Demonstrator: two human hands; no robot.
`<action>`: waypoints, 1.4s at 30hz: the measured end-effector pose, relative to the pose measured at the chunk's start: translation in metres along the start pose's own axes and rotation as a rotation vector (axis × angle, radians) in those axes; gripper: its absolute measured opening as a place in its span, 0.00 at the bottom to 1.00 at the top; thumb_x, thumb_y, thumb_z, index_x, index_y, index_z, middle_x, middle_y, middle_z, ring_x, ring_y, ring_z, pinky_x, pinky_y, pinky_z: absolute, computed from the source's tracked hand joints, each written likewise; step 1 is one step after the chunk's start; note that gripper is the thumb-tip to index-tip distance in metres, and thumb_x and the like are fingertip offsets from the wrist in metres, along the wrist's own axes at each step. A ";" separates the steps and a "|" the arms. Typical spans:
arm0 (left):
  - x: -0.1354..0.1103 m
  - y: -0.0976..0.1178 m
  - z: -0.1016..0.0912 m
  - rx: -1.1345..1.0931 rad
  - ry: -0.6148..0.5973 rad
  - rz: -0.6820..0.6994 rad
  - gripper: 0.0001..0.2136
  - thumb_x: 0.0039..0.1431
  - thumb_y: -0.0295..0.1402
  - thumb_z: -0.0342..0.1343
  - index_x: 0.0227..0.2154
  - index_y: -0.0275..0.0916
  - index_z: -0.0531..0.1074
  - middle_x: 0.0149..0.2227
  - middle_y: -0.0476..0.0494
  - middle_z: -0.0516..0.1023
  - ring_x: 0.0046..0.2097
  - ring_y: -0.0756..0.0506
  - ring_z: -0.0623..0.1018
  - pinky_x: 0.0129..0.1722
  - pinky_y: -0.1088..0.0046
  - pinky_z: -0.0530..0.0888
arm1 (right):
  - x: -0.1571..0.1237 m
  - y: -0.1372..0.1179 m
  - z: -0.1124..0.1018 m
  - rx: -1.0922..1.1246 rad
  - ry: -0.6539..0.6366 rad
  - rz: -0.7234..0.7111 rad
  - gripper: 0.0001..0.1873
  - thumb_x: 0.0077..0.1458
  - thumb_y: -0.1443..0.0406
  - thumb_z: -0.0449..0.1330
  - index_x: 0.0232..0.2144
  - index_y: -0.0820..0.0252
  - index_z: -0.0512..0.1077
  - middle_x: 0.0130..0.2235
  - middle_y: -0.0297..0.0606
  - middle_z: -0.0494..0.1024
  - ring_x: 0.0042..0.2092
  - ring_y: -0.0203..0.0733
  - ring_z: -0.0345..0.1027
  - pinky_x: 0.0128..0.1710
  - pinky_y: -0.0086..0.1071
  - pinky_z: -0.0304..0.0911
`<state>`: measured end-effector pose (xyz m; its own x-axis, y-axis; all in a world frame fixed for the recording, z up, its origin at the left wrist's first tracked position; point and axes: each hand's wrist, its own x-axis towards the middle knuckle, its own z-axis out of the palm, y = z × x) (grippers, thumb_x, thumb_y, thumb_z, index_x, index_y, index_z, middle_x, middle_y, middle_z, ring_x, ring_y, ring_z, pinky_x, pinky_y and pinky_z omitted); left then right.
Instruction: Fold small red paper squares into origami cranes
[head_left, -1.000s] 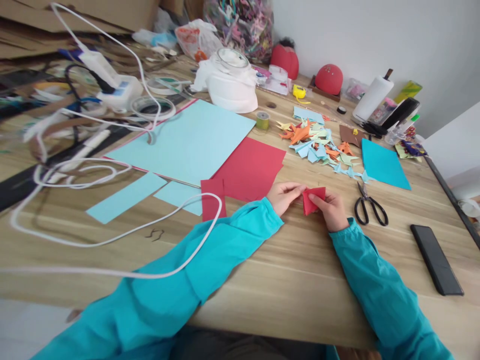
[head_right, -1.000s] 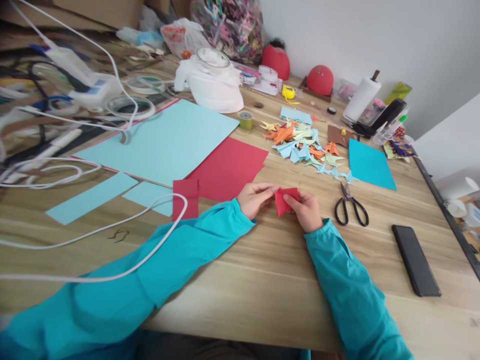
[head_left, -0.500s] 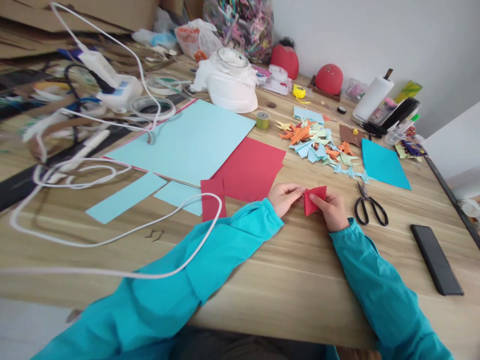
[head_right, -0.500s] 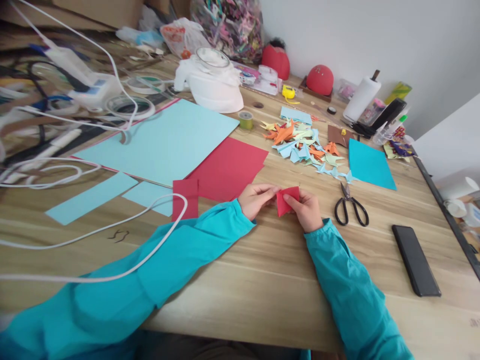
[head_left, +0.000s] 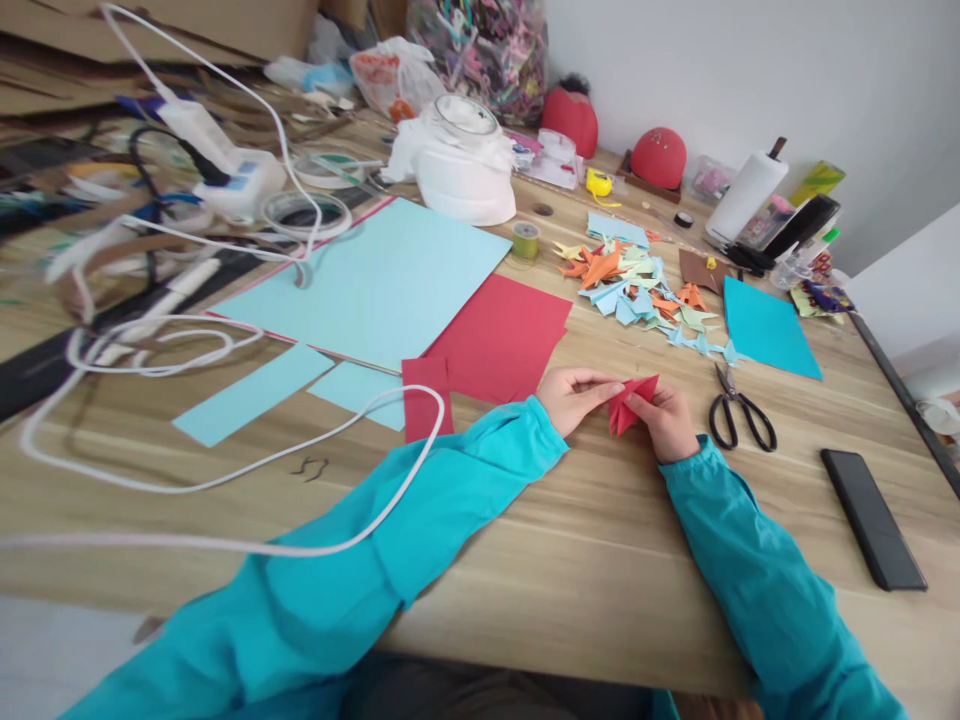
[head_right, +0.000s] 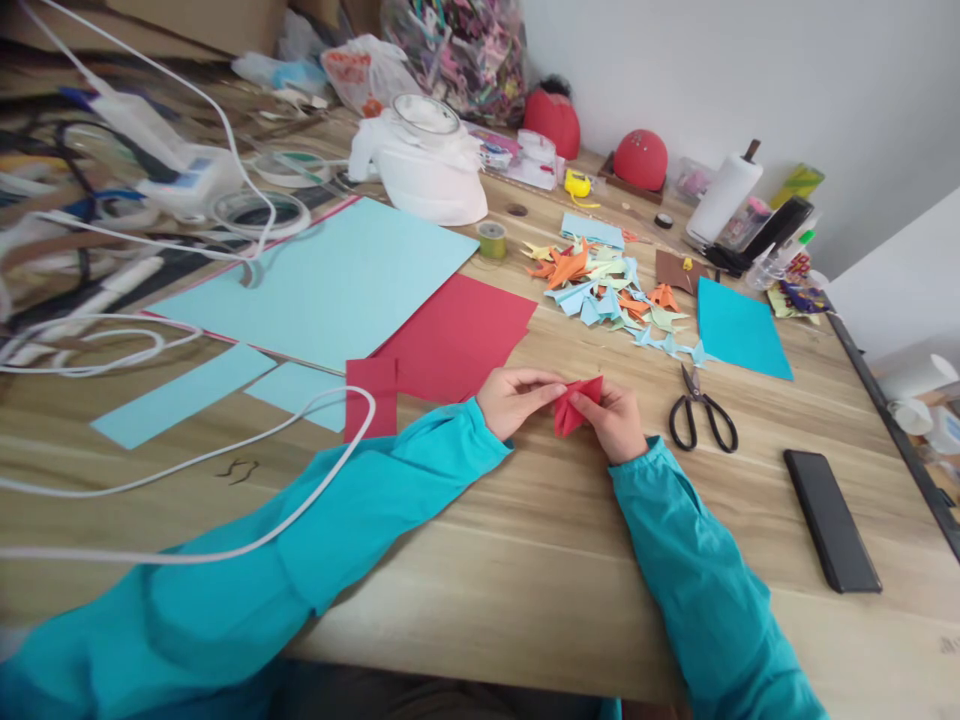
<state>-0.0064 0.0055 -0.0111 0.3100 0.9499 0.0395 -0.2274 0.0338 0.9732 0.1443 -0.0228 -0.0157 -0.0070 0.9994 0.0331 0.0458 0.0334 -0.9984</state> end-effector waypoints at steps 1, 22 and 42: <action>0.000 0.001 0.000 0.021 0.005 0.032 0.14 0.38 0.41 0.64 0.26 0.34 0.77 0.30 0.42 0.79 0.34 0.46 0.77 0.37 0.69 0.74 | 0.000 0.001 0.000 -0.007 -0.001 -0.008 0.15 0.41 0.54 0.65 0.26 0.59 0.75 0.24 0.35 0.77 0.24 0.37 0.67 0.25 0.31 0.64; -0.005 -0.003 0.002 0.196 0.040 0.176 0.13 0.39 0.36 0.64 0.28 0.33 0.77 0.28 0.43 0.77 0.27 0.50 0.72 0.28 0.74 0.72 | 0.001 0.002 -0.001 -0.044 0.040 -0.030 0.16 0.39 0.53 0.65 0.26 0.60 0.75 0.25 0.36 0.77 0.25 0.38 0.68 0.26 0.33 0.67; -0.002 0.000 0.001 0.069 0.066 0.033 0.09 0.39 0.35 0.63 0.24 0.34 0.75 0.24 0.44 0.78 0.28 0.47 0.75 0.30 0.70 0.74 | -0.003 -0.002 0.002 -0.057 0.034 -0.018 0.12 0.46 0.57 0.63 0.30 0.59 0.76 0.23 0.34 0.76 0.23 0.35 0.65 0.22 0.29 0.62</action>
<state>-0.0061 0.0029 -0.0107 0.2417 0.9686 0.0587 -0.1720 -0.0167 0.9849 0.1418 -0.0262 -0.0142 0.0252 0.9983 0.0531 0.1024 0.0503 -0.9935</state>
